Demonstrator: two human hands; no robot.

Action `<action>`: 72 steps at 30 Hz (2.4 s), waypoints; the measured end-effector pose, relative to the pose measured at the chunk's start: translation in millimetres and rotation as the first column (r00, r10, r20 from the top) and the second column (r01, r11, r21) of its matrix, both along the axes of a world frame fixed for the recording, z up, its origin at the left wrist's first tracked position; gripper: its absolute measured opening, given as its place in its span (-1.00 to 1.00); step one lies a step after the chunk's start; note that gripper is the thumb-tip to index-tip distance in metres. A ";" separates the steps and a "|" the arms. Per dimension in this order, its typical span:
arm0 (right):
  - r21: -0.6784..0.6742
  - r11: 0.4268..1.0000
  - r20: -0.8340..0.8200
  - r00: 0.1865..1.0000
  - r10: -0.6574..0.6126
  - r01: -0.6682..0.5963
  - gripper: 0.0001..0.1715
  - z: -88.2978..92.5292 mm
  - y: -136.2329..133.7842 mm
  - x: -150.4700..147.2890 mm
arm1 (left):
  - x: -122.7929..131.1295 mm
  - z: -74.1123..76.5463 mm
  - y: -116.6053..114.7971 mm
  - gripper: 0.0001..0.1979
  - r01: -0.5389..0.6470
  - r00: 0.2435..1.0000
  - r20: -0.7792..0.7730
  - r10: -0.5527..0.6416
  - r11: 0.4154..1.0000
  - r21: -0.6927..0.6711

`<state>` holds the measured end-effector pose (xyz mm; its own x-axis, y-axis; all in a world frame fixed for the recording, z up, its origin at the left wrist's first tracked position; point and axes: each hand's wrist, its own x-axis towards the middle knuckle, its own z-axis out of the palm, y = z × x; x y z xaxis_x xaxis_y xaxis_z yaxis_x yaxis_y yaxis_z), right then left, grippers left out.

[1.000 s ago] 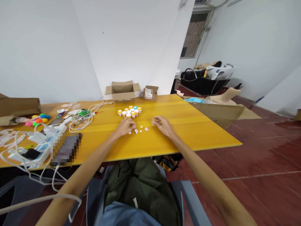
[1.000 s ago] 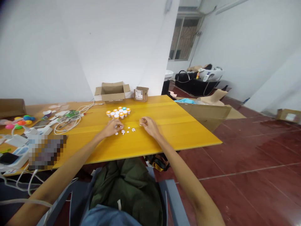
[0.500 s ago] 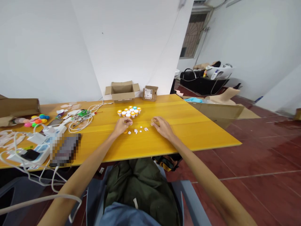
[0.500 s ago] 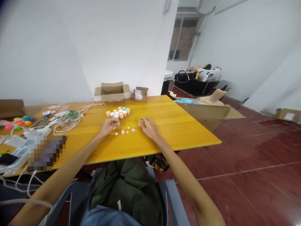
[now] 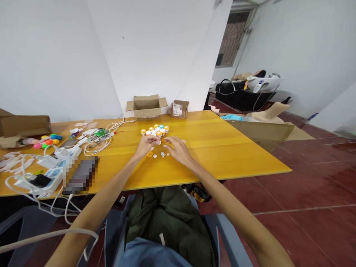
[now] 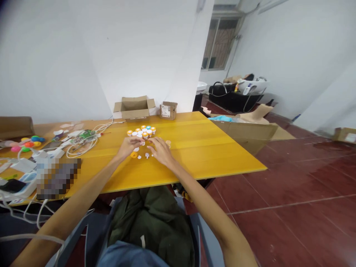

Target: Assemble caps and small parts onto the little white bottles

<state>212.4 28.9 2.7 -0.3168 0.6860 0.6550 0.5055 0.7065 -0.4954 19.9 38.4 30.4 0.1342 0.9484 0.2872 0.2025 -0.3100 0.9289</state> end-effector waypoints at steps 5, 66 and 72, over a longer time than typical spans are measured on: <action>-0.106 0.992 -0.109 0.992 0.059 -0.071 -0.84 3.1 1.6 -16.3 | 1.1 0.2 -3.4 -0.79 0.049 0.999 -0.003 -0.049 0.999 0.022; -0.054 0.999 0.205 0.979 0.010 0.001 -0.76 -9.0 6.8 -9.4 | 0.5 -23.1 -6.0 -0.74 0.133 0.799 -0.583 0.148 0.902 0.411; -0.087 0.996 0.132 0.991 0.010 0.002 -0.83 -9.8 7.8 -11.7 | 3.0 -22.9 -7.0 -0.78 0.070 0.865 -0.485 0.126 0.928 0.365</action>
<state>200.7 36.7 -7.2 -0.3992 0.7370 0.5454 0.5678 0.6658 -0.4841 23.0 31.4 7.5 0.3250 0.7969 0.5093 0.6146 -0.5872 0.5267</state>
